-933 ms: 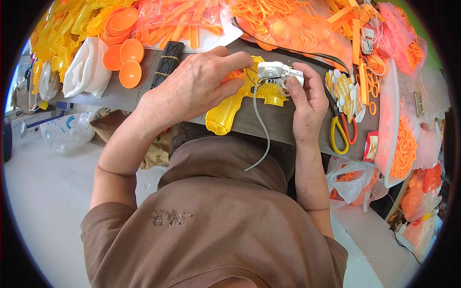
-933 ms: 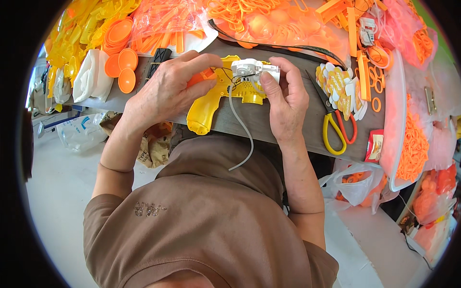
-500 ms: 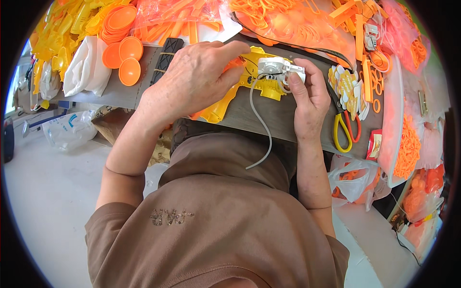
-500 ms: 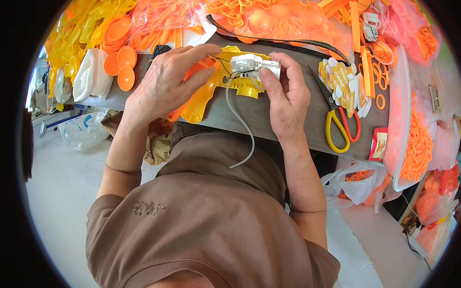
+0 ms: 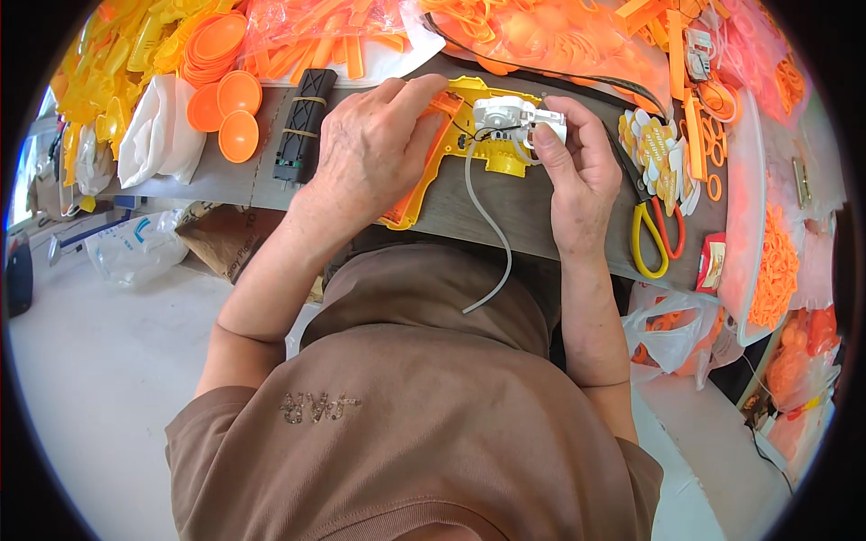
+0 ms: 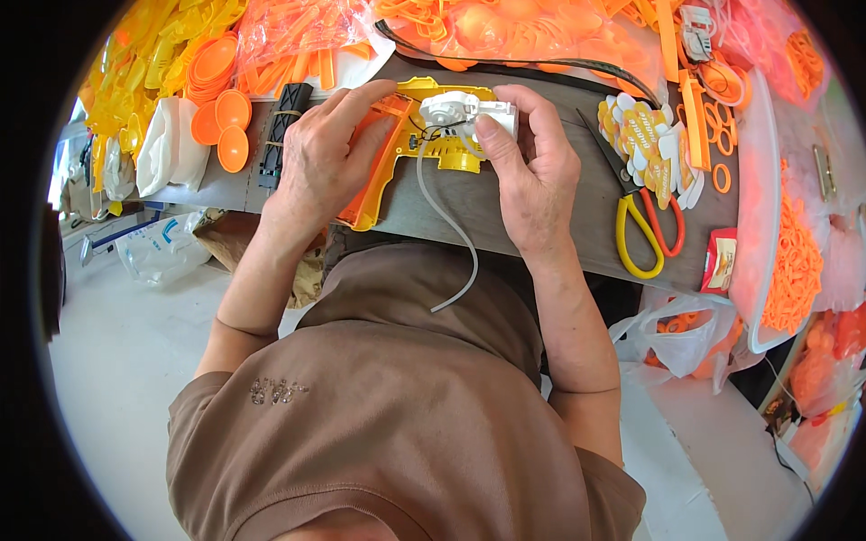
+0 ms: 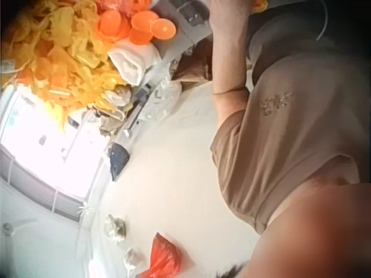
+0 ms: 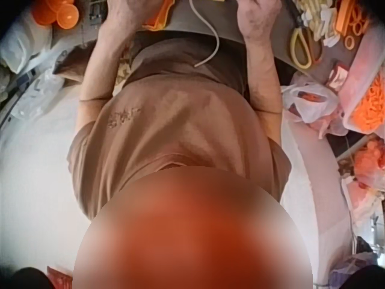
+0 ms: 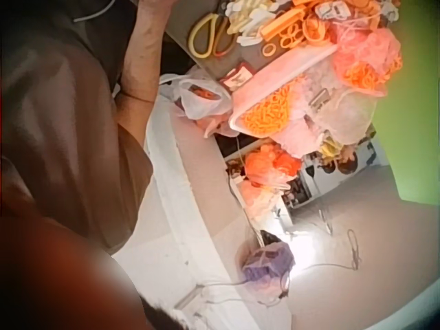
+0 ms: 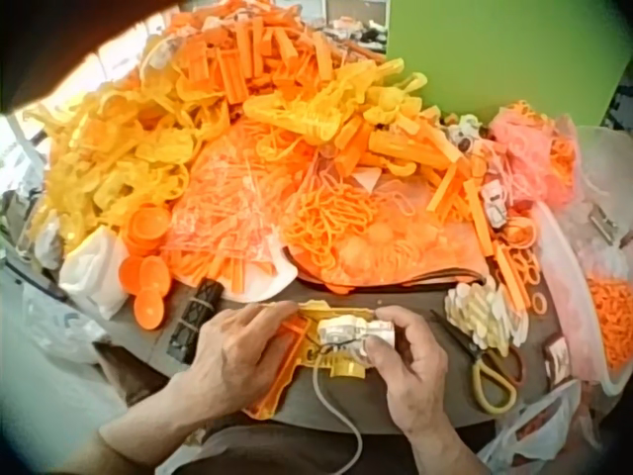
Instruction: Assembling a plastic yellow toy bubble gun by fitting internal components, wiring, and outer shell pieces together.
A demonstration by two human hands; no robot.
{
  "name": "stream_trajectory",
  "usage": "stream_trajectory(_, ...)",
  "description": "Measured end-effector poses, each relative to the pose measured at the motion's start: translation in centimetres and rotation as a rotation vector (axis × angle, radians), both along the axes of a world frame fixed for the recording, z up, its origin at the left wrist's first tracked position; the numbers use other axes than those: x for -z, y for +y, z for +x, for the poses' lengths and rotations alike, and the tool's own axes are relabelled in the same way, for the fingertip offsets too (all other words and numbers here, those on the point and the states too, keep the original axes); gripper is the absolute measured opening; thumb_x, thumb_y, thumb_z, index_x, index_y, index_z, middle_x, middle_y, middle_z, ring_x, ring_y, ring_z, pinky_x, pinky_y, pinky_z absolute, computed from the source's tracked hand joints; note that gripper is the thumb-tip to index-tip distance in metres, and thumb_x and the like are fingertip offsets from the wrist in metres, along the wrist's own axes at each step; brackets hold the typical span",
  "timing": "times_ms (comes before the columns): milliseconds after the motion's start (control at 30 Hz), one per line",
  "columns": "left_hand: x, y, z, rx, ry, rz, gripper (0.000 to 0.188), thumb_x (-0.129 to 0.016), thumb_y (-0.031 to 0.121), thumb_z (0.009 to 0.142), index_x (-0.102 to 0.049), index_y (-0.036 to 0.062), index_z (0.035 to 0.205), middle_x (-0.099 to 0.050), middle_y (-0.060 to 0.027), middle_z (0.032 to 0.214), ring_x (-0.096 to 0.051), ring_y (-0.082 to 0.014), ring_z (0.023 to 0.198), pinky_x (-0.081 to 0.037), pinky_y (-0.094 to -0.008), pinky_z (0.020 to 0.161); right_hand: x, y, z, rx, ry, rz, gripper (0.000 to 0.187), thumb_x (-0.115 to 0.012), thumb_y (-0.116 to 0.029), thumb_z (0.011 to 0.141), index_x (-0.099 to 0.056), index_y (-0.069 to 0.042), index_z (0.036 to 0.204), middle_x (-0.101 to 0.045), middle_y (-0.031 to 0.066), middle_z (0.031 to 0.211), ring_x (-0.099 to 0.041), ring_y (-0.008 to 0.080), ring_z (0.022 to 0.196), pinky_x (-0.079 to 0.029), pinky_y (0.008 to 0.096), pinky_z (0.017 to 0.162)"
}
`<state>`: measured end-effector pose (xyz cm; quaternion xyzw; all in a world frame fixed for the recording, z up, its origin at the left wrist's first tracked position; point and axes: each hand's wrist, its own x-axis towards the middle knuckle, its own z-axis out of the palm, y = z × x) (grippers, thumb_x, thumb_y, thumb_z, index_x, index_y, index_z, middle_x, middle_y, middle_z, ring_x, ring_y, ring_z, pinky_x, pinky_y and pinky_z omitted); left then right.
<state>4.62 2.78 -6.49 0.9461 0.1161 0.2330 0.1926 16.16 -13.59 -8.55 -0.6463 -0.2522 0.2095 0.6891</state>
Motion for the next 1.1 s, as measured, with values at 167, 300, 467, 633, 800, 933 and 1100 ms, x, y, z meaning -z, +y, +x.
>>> stream_trajectory(167, 0.6, -0.5, 0.0, -0.032, -0.039, 0.068, 0.023, -0.064, 0.009, 0.079, -0.060, 0.0051, 0.101, -0.060, -0.0110, 0.078, -0.060, -0.0282, 0.070, -0.047, -0.0363, 0.064, -0.2, 0.0, -0.1, -0.004, 0.041, 0.013, 0.030, -0.062, -0.012, 0.089, -0.054, 0.001, 0.115, -0.059, 0.0033, 0.099, -0.054, 0.0073, 0.086, -0.045, 0.0205, 0.076)
stream_trajectory(300, 1.8, -0.2, 0.1, -0.023, -0.153, 0.170, 0.023, -0.066, 0.009, 0.076, -0.060, 0.0083, 0.098, -0.056, -0.0061, 0.074, -0.057, -0.0240, 0.067, -0.044, -0.0349, 0.061, -0.5, 0.0, 0.0, -0.009, 0.066, 0.050, 0.028, -0.062, -0.012, 0.089, -0.056, 0.001, 0.113, -0.060, 0.0033, 0.096, -0.055, 0.0076, 0.084, -0.046, 0.0210, 0.075)
stream_trajectory(467, 1.7, -0.1, 0.4, 0.024, -0.150, 0.161, 0.024, -0.066, 0.008, 0.076, -0.061, 0.0090, 0.099, -0.054, -0.0053, 0.073, -0.055, -0.0225, 0.068, -0.042, -0.0347, 0.063, -1.1, 0.1, 0.7, -0.009, 0.057, 0.070, 0.023, -0.062, -0.010, 0.088, -0.057, 0.001, 0.108, -0.061, 0.0047, 0.092, -0.057, 0.0084, 0.081, -0.047, 0.0217, 0.072)
stream_trajectory(633, 1.3, 0.0, 1.2, 0.004, -0.086, 0.182, 0.027, -0.067, 0.010, 0.075, -0.062, 0.0094, 0.101, -0.054, -0.0051, 0.074, -0.054, -0.0226, 0.072, -0.041, -0.0361, 0.068, -1.8, 0.3, 1.8, -0.028, 0.167, 0.041, 0.019, -0.059, -0.011, 0.088, -0.057, 0.003, 0.101, -0.063, 0.0077, 0.091, -0.060, 0.0114, 0.079, -0.050, 0.0252, 0.067)
stream_trajectory(800, 1.0, 0.6, 1.6, 0.042, -0.365, -0.050, 0.031, -0.071, 0.014, 0.073, -0.063, 0.0089, 0.103, -0.058, -0.0051, 0.080, -0.055, -0.0233, 0.076, -0.041, -0.0350, 0.074, -2.2, 0.5, 2.3, -0.062, 0.244, 0.042, 0.019, -0.058, -0.012, 0.088, -0.055, 0.003, 0.099, -0.063, 0.0095, 0.091, -0.062, 0.0142, 0.079, -0.052, 0.0281, 0.063)
stream_trajectory(933, 0.3, -0.2, 2.4, 0.134, -0.344, -0.200, 0.027, -0.075, 0.014, 0.068, -0.065, 0.0067, 0.092, -0.062, -0.0053, 0.078, -0.057, -0.0227, 0.075, -0.042, -0.0339, 0.074, -2.9, 0.9, 2.3, -0.117, 0.263, -0.019, 0.019, -0.058, -0.011, 0.087, -0.055, 0.003, 0.101, -0.063, 0.0091, 0.092, -0.061, 0.0130, 0.081, -0.051, 0.0261, 0.067)
stream_trajectory(1100, 0.9, 0.4, 3.0, 0.159, -0.410, -0.245, 0.018, -0.074, 0.011, 0.069, -0.065, 0.0055, 0.083, -0.061, -0.0056, 0.069, -0.057, -0.0239, 0.066, -0.043, -0.0333, 0.068, -3.7, 2.0, 2.0, -0.275, 0.173, -0.096, 0.029, -0.060, -0.010, 0.086, -0.055, 0.005, 0.110, -0.063, 0.0083, 0.096, -0.059, 0.0099, 0.084, -0.046, 0.0230, 0.076)
